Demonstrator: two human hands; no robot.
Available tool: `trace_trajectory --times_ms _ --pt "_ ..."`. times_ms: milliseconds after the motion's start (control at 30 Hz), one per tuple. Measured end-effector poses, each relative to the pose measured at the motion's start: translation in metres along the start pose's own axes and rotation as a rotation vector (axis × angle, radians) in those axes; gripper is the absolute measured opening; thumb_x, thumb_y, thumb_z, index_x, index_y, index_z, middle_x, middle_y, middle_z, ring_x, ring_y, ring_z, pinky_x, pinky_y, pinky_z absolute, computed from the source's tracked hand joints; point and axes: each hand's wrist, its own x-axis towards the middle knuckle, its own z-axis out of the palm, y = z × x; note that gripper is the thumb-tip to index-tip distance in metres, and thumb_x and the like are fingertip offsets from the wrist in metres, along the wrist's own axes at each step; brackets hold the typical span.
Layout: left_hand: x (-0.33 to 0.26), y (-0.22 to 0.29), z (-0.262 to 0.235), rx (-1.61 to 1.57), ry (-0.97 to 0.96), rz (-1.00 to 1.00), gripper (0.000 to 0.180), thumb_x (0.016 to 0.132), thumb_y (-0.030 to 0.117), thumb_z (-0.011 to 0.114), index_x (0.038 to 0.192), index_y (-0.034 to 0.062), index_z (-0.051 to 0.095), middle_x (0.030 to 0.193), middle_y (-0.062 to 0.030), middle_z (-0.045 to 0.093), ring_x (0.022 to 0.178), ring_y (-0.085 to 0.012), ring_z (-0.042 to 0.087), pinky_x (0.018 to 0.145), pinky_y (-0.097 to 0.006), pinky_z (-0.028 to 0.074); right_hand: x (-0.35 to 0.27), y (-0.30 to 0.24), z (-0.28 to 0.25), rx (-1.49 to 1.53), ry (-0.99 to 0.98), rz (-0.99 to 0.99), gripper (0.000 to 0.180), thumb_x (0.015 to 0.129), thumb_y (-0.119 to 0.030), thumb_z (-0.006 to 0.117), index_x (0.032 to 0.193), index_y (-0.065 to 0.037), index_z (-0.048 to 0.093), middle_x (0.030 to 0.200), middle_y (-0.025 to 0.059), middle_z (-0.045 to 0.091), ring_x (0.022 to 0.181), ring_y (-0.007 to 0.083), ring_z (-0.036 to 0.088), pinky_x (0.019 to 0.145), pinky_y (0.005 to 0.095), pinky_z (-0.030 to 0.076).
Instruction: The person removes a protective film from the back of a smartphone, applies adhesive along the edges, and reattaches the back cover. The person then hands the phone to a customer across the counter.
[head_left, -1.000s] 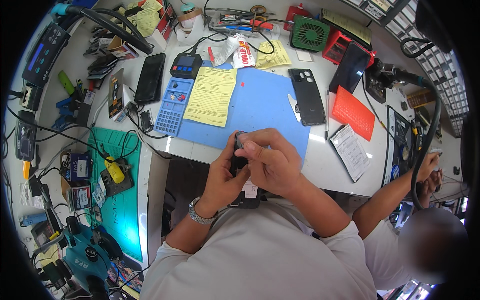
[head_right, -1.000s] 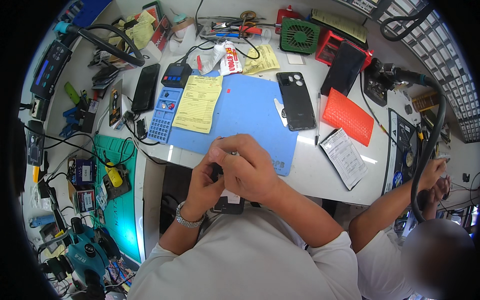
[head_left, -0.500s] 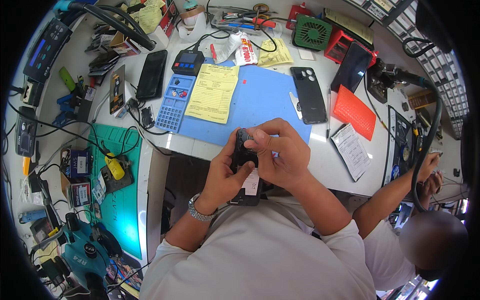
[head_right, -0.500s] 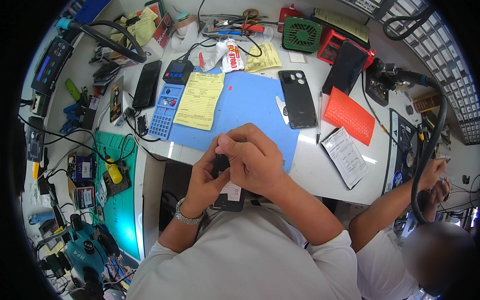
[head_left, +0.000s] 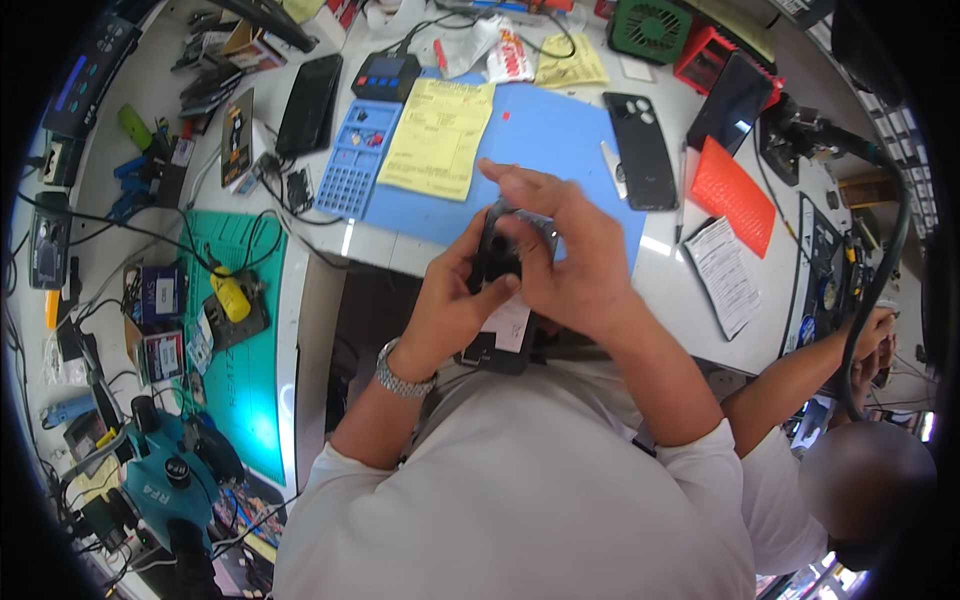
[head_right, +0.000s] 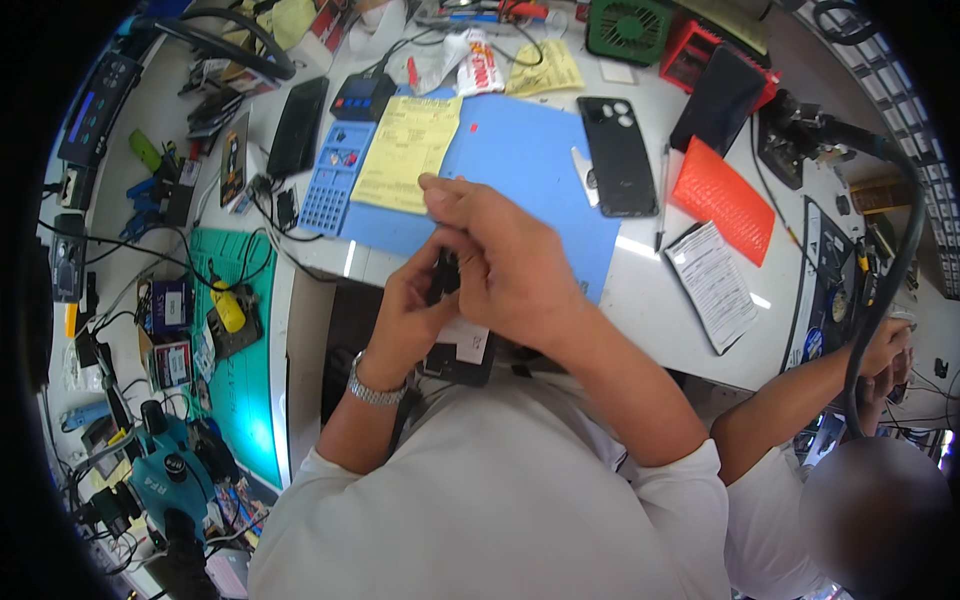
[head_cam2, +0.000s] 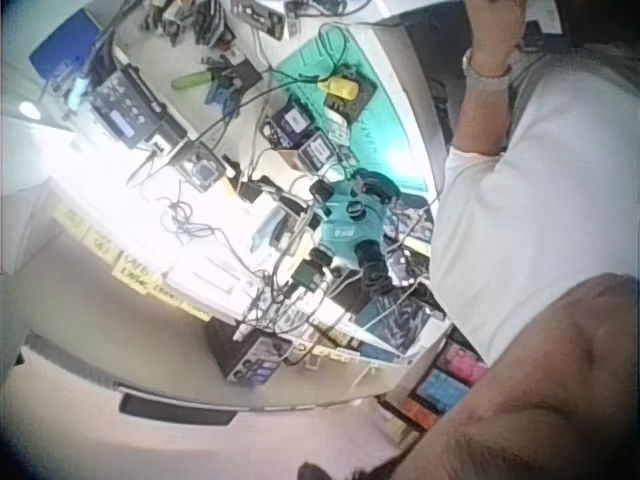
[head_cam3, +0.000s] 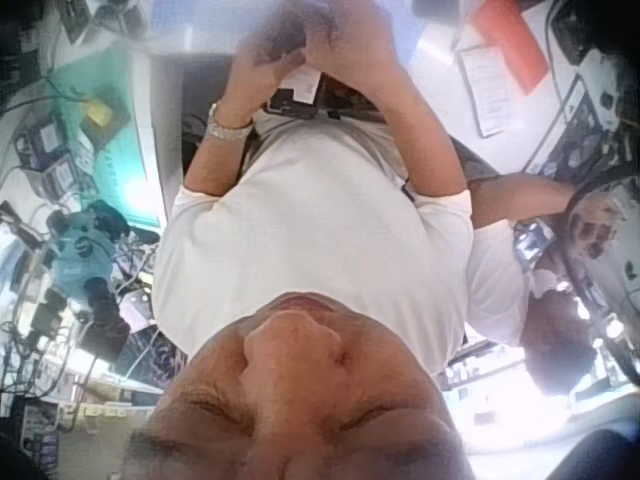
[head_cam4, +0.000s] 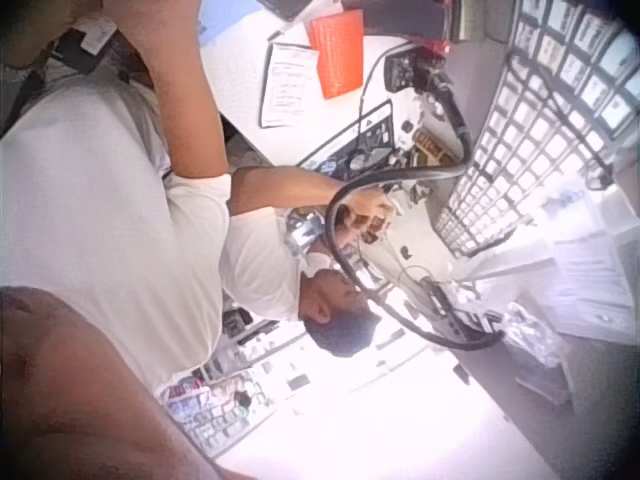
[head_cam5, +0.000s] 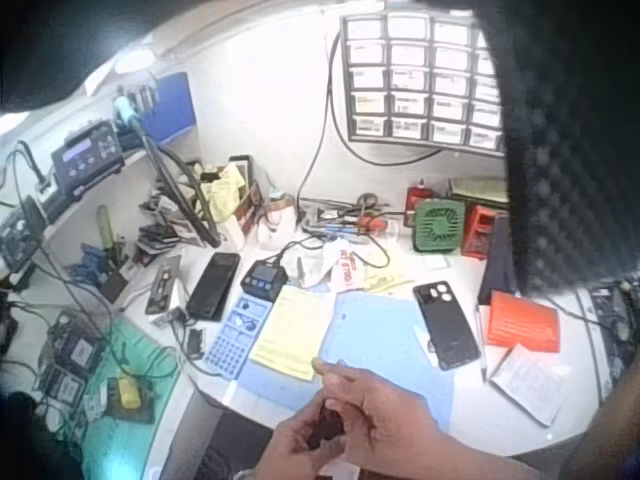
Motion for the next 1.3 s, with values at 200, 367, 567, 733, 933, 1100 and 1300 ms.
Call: trace_trajectory --times_ms 200,367,567,733,933,1100,1300 --pt "-0.005 0.006 -0.001 -0.098 0.032 -0.086 0.077 0.098 -0.009 0.070 0.168 -0.0015 0.038 0.145 -0.0118 0.063 0.125 -0.0138 0.066 0.105 -0.030 0.056 0.010 -0.006 0.005 -0.089 -0.046 0.022 0.038 0.083 0.017 0.073 0.117 0.000 0.068 0.100 0.0132 0.075 0.094 0.0307 0.076 0.076 0.0363 0.065" --pt "-0.004 0.002 -0.003 -0.072 0.023 -0.072 0.078 0.097 -0.009 0.071 0.167 -0.0034 0.036 0.144 -0.0126 0.064 0.121 -0.0146 0.068 0.102 -0.029 0.058 0.003 0.004 0.009 0.053 -0.080 0.142 0.043 0.084 0.015 0.071 0.123 -0.003 0.067 0.106 0.0129 0.075 0.098 0.0312 0.078 0.078 0.0360 0.066" --pt "-0.004 -0.002 -0.004 -0.112 0.051 -0.074 0.081 0.095 -0.009 0.072 0.168 -0.0033 0.037 0.139 -0.0109 0.068 0.118 -0.0139 0.069 0.099 -0.028 0.057 0.015 -0.015 0.013 -0.016 -0.117 0.199 0.035 0.087 0.013 0.067 0.119 -0.001 0.070 0.112 0.0165 0.072 0.102 0.0307 0.079 0.078 0.0354 0.067" --pt "-0.004 -0.016 -0.013 0.025 0.046 -0.136 0.083 0.093 -0.011 0.073 0.167 -0.0045 0.036 0.140 -0.0099 0.066 0.116 -0.0111 0.068 0.092 -0.023 0.057 0.009 -0.010 0.011 -0.111 -0.150 0.164 0.041 0.087 0.013 0.067 0.125 -0.001 0.068 0.124 0.0213 0.069 0.102 0.0318 0.079 0.082 0.0383 0.067" --pt "-0.005 -0.011 -0.008 -0.030 0.063 -0.099 0.086 0.093 -0.011 0.072 0.169 -0.0054 0.033 0.135 -0.0082 0.068 0.111 -0.0078 0.066 0.088 -0.020 0.054 0.011 -0.012 0.007 -0.037 -0.145 0.227 0.039 0.089 0.016 0.064 0.126 0.002 0.064 0.117 0.0196 0.073 0.092 0.0337 0.076 0.078 0.0379 0.065" --pt "-0.001 0.002 0.007 -0.056 0.093 -0.058 0.083 0.093 -0.010 0.072 0.167 -0.0077 0.035 0.133 -0.0088 0.069 0.111 -0.0090 0.068 0.090 -0.022 0.054 0.017 -0.007 0.001 -0.155 -0.167 0.220 0.037 0.087 0.015 0.065 0.122 0.001 0.065 0.112 0.0183 0.071 0.089 0.0331 0.076 0.076 0.0391 0.065" --pt "-0.002 -0.012 -0.006 -0.020 0.061 -0.061 0.080 0.093 -0.010 0.072 0.165 -0.0087 0.038 0.137 -0.0111 0.069 0.116 -0.0113 0.069 0.092 -0.023 0.056 0.013 -0.009 -0.003 -0.040 -0.171 0.221 0.041 0.082 0.013 0.069 0.121 -0.001 0.067 0.107 0.0176 0.069 0.099 0.0322 0.078 0.075 0.0402 0.064"
